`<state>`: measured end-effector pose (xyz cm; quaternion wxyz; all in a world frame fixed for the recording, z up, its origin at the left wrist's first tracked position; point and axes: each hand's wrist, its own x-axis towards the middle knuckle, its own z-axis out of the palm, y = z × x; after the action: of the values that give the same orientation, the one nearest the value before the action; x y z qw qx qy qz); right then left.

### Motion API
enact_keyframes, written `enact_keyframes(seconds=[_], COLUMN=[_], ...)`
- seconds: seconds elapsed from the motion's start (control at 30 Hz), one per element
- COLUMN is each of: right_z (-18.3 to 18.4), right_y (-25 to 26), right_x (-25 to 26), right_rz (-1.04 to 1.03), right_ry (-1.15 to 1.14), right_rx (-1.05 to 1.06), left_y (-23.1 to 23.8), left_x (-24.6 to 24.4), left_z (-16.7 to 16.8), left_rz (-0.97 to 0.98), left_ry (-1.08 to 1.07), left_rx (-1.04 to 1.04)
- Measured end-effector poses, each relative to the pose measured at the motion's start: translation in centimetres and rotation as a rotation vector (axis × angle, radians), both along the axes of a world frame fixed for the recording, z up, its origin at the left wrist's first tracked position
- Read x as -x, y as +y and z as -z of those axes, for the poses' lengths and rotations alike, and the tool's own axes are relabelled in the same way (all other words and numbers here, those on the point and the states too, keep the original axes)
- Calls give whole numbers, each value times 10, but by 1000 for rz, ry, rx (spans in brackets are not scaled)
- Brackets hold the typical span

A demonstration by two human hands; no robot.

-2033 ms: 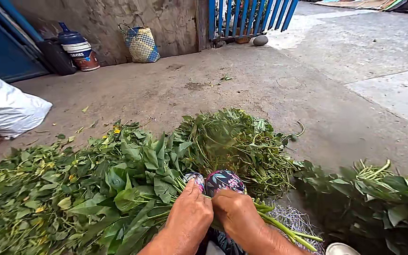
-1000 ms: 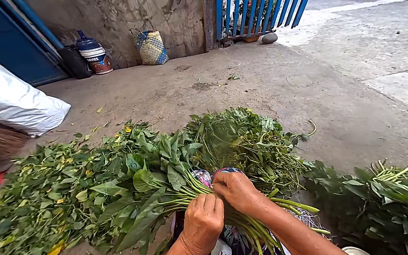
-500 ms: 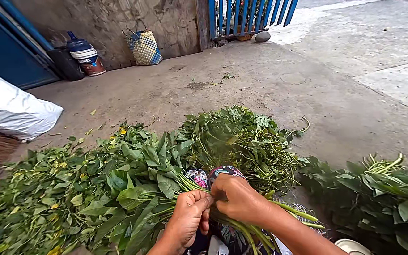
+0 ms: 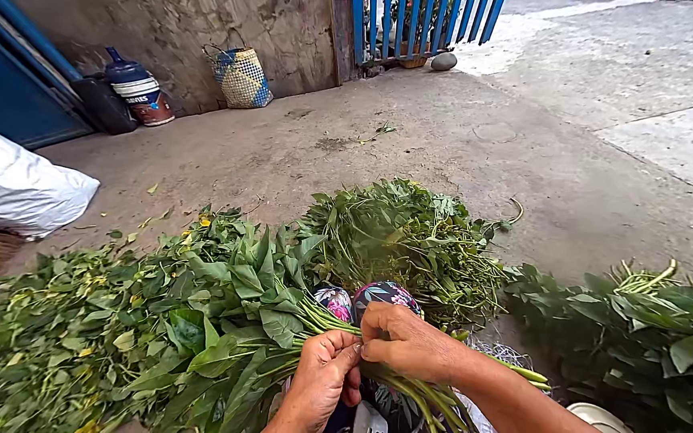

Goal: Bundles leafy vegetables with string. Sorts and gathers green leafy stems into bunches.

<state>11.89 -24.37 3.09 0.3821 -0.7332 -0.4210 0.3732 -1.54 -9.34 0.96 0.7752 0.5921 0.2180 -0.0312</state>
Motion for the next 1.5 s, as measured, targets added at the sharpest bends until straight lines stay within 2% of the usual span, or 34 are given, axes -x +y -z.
enact_keyframes(seconds=[0.17,0.27,0.3,0.33,0.4,0.43,0.5,0.97,1.07,1.13,1.23,1.3,1.4,1.5], right_z=[0,0,1,2,5,7,10,26,21,20,23,22,24,28], right_y=[0,-2,-2,-1,4,6,10,22,29,29,28,26,25,23], right_x=[-4,-9,-10,-11,-12,-12,-12,-18,-18,-18,-17,-16,-17,-13], right_rz=[-5,-23,-34,-33,-2,23,69,163,181,175,155,117,75,105], right_ry=[251,398,391,349,222,172,118,113,119,192,359,388,317,155], right_rx=[-66,-132,-148,-144,-83,-51,12,96,105,27,-134,-181,-202,-196], left_y=[0,-4,-7,-10,-15,-14,-12,-2,-3,-3,7,15,23,24], left_x=[3,4,5,7,7,7,9,10,6,3,-6,-14,-23,-23], left_z=[6,6,9,14,33,40,48,60,38,19,2,0,4,12], left_rz=[24,17,15,10,-74,-102,-110,-73,60,200,418,513,540,467], left_ry=[-53,-93,-128,-199,-420,-511,-610,-781,-725,-701,-819,-910,-1010,-1017], left_rx=[-12,-195,-353,-609,-1258,-1470,-1664,-1825,-1927,-2011,-2107,-2111,-2104,-2062])
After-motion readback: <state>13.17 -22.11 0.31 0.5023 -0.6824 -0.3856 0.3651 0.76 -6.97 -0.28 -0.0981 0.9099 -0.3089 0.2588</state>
